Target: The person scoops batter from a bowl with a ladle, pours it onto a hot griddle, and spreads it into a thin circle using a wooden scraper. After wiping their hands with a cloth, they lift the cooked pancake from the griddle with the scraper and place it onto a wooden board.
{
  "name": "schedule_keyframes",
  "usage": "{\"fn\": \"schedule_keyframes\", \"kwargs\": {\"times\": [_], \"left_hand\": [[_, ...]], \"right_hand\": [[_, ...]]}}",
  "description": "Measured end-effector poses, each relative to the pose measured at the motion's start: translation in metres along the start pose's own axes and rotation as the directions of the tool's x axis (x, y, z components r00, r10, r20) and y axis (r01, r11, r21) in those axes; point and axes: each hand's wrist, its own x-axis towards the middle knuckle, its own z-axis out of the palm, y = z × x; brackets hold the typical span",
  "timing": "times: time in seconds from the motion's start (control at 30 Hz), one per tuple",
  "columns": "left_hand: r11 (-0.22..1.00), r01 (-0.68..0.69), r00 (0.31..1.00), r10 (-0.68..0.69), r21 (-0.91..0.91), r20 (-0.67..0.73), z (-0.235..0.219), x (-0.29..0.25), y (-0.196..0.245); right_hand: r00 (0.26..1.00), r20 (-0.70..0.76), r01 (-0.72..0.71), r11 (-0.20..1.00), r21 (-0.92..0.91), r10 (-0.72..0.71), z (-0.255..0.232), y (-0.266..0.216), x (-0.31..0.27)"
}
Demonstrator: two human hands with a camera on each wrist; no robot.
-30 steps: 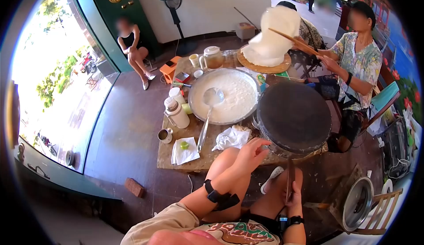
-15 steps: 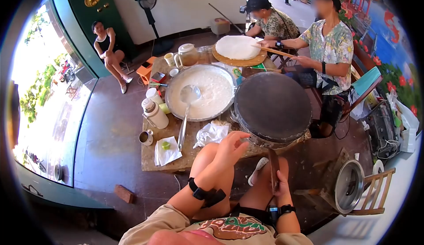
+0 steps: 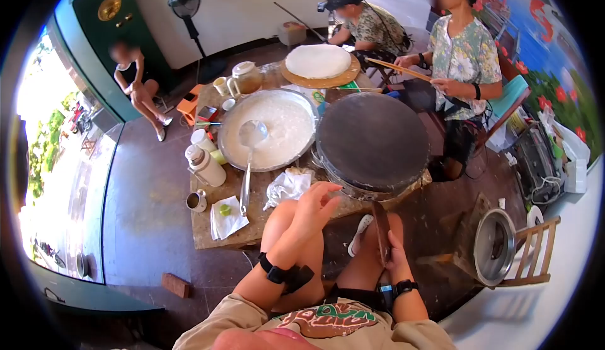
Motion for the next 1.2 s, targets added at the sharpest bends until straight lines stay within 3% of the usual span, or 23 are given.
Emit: {"fn": "schedule_keyframes", "kwargs": {"times": [0.1, 0.27, 0.57, 0.87, 1.2], "left_hand": [[0.999, -0.047, 0.999, 0.048, 0.015, -0.011, 0.002, 0.001, -0.006], [0.999, -0.014, 1.0, 0.014, 0.029, 0.003, 0.002, 0.002, -0.005], [1.0, -0.009, 1.0, 0.009, 0.025, 0.009, 0.002, 0.001, -0.004], [1.0, -0.002, 0.999, 0.001, 0.018, 0.055, 0.003, 0.002, -0.008], [0.999, -0.012, 0.996, 0.01, 0.033, 0.085, 0.005, 0.001, -0.008]], "right_hand": [[1.0, -0.012, -0.019, 1.0, -0.019, 0.019, -0.002, -0.001, -0.001], [1.0, -0.009, -0.015, 1.0, -0.016, 0.015, -0.009, 0.0, 0.002], [0.985, 0.172, -0.035, 0.997, 0.067, 0.023, -0.018, 0.002, 0.011], [1.0, 0.027, 0.009, 1.0, -0.022, -0.008, 0.001, -0.001, 0.001], [1.0, 0.023, 0.008, 1.0, -0.018, -0.007, 0.002, -0.002, 0.001]]}}
